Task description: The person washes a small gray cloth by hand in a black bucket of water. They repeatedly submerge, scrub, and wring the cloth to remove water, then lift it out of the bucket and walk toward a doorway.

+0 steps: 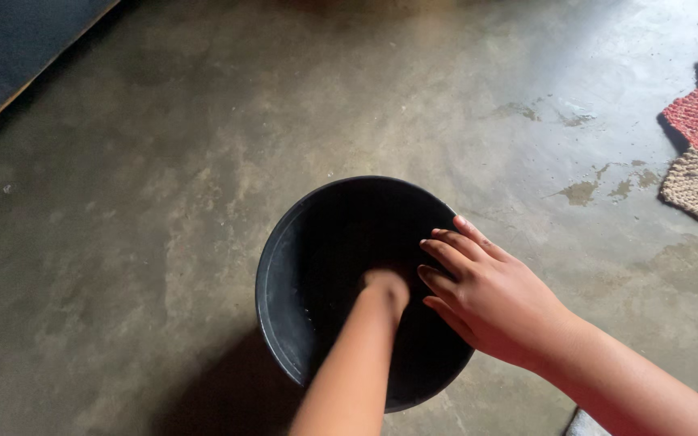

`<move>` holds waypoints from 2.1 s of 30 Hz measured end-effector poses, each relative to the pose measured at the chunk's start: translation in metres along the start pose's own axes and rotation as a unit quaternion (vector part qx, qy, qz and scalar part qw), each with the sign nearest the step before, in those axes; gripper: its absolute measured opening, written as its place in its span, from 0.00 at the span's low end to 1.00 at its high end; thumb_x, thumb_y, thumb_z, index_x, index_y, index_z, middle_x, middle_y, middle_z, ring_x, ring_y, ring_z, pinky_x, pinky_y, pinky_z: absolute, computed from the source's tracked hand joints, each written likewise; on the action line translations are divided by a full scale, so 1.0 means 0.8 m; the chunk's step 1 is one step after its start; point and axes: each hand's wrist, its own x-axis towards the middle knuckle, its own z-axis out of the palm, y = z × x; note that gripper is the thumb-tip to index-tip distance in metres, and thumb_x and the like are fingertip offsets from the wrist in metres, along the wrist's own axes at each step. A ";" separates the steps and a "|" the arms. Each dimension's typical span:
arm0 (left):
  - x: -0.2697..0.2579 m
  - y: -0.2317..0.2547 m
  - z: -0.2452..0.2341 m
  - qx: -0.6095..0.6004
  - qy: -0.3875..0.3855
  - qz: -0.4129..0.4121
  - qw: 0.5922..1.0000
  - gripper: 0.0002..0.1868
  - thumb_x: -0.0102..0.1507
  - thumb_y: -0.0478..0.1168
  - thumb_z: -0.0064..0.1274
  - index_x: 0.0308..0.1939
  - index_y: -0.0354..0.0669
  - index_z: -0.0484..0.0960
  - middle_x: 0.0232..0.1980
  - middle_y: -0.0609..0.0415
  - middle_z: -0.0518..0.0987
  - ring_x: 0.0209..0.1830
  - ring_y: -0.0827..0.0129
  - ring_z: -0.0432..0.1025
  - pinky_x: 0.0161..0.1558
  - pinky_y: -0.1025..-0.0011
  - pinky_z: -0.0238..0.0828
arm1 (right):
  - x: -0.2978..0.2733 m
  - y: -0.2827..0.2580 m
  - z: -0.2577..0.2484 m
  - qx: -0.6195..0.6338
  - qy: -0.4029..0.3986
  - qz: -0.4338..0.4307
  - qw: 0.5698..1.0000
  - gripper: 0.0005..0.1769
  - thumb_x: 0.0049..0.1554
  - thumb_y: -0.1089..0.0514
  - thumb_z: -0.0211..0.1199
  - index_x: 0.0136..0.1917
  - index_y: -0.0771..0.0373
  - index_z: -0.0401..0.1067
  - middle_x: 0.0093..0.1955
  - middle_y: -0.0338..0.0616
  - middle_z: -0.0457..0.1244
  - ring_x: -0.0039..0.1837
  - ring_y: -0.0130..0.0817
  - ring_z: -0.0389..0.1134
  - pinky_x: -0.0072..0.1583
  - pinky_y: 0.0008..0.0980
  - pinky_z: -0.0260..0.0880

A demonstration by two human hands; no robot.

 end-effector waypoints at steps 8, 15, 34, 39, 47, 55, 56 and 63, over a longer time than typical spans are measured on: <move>-0.037 -0.003 -0.003 -0.013 -0.103 0.014 0.995 0.09 0.58 0.34 0.56 0.37 0.54 0.85 0.40 0.53 0.84 0.41 0.55 0.80 0.39 0.58 0.76 | -0.001 0.000 0.003 -0.010 -0.025 -0.014 1.000 0.22 0.51 0.50 0.63 0.55 0.65 0.78 0.66 0.58 0.63 0.74 0.54 0.58 0.75 0.52 0.47; -0.174 -0.042 -0.191 -0.147 0.117 -0.011 0.982 0.09 0.59 0.35 0.53 0.36 0.57 0.85 0.39 0.54 0.84 0.41 0.54 0.80 0.40 0.58 0.76 | -0.013 0.010 -0.005 0.005 -0.005 0.021 1.000 0.21 0.52 0.50 0.63 0.55 0.63 0.78 0.66 0.55 0.64 0.70 0.51 0.59 0.74 0.52 0.47; -0.259 -0.037 -0.270 -0.175 0.328 0.005 0.928 0.06 0.60 0.34 0.54 0.37 0.51 0.83 0.41 0.61 0.85 0.33 0.61 0.81 0.31 0.62 0.75 | -0.017 0.013 -0.011 0.000 -0.021 0.027 0.999 0.22 0.52 0.49 0.63 0.56 0.62 0.77 0.66 0.53 0.64 0.73 0.50 0.60 0.73 0.50 0.50; -0.173 -0.034 -0.190 -0.144 0.244 0.007 0.959 0.08 0.60 0.33 0.54 0.34 0.53 0.84 0.38 0.55 0.83 0.36 0.53 0.80 0.36 0.56 0.75 | -0.022 0.008 -0.009 0.004 -0.026 0.024 0.999 0.22 0.51 0.50 0.63 0.56 0.62 0.77 0.66 0.54 0.64 0.72 0.50 0.60 0.73 0.50 0.50; -0.046 -0.010 -0.092 -0.045 0.123 0.007 0.991 0.06 0.57 0.33 0.56 0.35 0.46 0.87 0.40 0.46 0.85 0.41 0.53 0.81 0.41 0.59 0.78 | -0.027 0.009 -0.012 -0.001 -0.027 0.019 0.999 0.22 0.51 0.51 0.64 0.56 0.63 0.77 0.65 0.55 0.64 0.71 0.51 0.60 0.73 0.51 0.50; -0.069 -0.012 -0.085 -0.015 0.066 0.062 0.996 0.05 0.57 0.37 0.58 0.35 0.47 0.87 0.41 0.48 0.85 0.43 0.55 0.80 0.42 0.57 0.76 | -0.025 0.007 -0.013 0.000 -0.009 0.004 1.000 0.21 0.51 0.51 0.64 0.54 0.63 0.77 0.63 0.53 0.65 0.70 0.49 0.62 0.73 0.52 0.51; -0.088 -0.014 -0.106 -0.018 0.087 0.065 0.994 0.05 0.57 0.36 0.57 0.34 0.48 0.87 0.40 0.48 0.85 0.43 0.55 0.80 0.41 0.57 0.75 | -0.024 0.007 -0.013 0.001 0.002 0.000 1.000 0.20 0.51 0.51 0.64 0.54 0.63 0.77 0.62 0.52 0.65 0.69 0.48 0.62 0.73 0.52 0.51; -0.237 -0.028 -0.246 -0.190 0.301 0.028 0.934 0.02 0.61 0.39 0.56 0.33 0.48 0.83 0.37 0.58 0.83 0.32 0.59 0.79 0.30 0.60 0.72 | -0.017 0.002 -0.015 0.045 0.053 0.013 0.997 0.19 0.54 0.53 0.63 0.56 0.64 0.75 0.60 0.49 0.67 0.65 0.47 0.67 0.70 0.46 0.60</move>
